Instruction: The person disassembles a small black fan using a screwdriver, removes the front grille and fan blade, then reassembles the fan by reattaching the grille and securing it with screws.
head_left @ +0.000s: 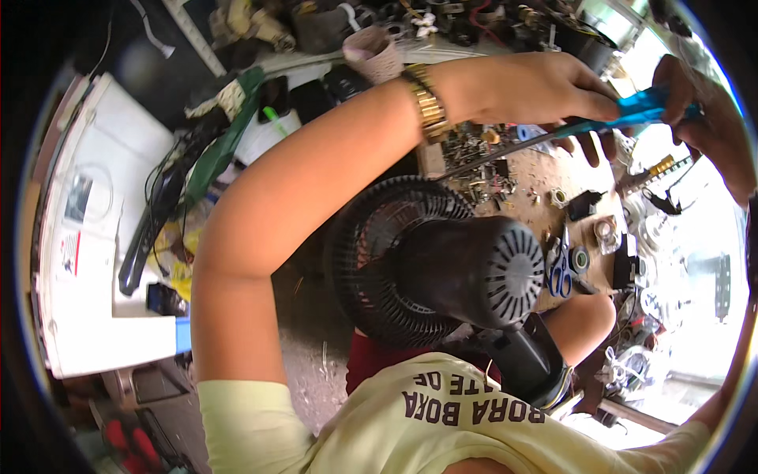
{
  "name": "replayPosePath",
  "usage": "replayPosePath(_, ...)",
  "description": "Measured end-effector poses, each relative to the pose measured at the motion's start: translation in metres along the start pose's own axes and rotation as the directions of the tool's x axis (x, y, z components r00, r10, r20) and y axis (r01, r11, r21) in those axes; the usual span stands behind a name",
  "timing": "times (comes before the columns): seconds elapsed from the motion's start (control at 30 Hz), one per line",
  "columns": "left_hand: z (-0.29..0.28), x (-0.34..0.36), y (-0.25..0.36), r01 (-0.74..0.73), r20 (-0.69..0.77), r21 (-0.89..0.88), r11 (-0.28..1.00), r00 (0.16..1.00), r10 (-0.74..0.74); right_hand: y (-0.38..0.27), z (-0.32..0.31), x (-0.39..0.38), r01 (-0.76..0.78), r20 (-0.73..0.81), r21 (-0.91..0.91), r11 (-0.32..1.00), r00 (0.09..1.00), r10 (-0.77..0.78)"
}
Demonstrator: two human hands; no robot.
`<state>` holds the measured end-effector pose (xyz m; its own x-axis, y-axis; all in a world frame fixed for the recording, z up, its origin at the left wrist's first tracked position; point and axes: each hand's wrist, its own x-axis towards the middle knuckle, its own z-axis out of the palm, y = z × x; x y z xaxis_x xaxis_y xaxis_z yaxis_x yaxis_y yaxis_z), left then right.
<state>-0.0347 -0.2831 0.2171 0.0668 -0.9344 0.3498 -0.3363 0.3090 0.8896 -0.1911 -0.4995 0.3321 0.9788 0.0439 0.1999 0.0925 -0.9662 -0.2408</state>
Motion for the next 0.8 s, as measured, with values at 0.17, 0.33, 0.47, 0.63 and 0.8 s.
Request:
replayPosePath(0.17,0.009,0.0,-0.005,-0.023,-0.162,0.155,0.988,0.986,0.049,0.007,0.015,0.014,0.0,0.012,0.044,0.999,1.0,-0.001)
replayPosePath(0.33,0.02,0.006,-0.005,-0.038,-0.311,0.365,0.93,0.937,0.16,0.009,0.013,0.024,0.013,0.008,0.049,0.999,1.0,-0.014)
replayPosePath(0.47,0.01,0.002,-0.01,0.002,-0.166,0.142,0.99,0.986,0.021,0.012,0.017,0.036,0.043,0.012,0.078,0.996,0.999,-0.044)
replayPosePath(0.63,0.0,0.005,-0.018,-0.015,-0.206,-0.069,0.997,0.979,0.0,0.007,0.012,0.027,-0.018,0.028,0.047,0.999,0.999,0.017)
replayPosePath(0.8,-0.003,-0.002,-0.017,-0.001,-0.257,-0.263,0.965,0.964,-0.069,0.005,0.013,0.02,-0.062,0.04,0.05,0.997,0.997,0.06)
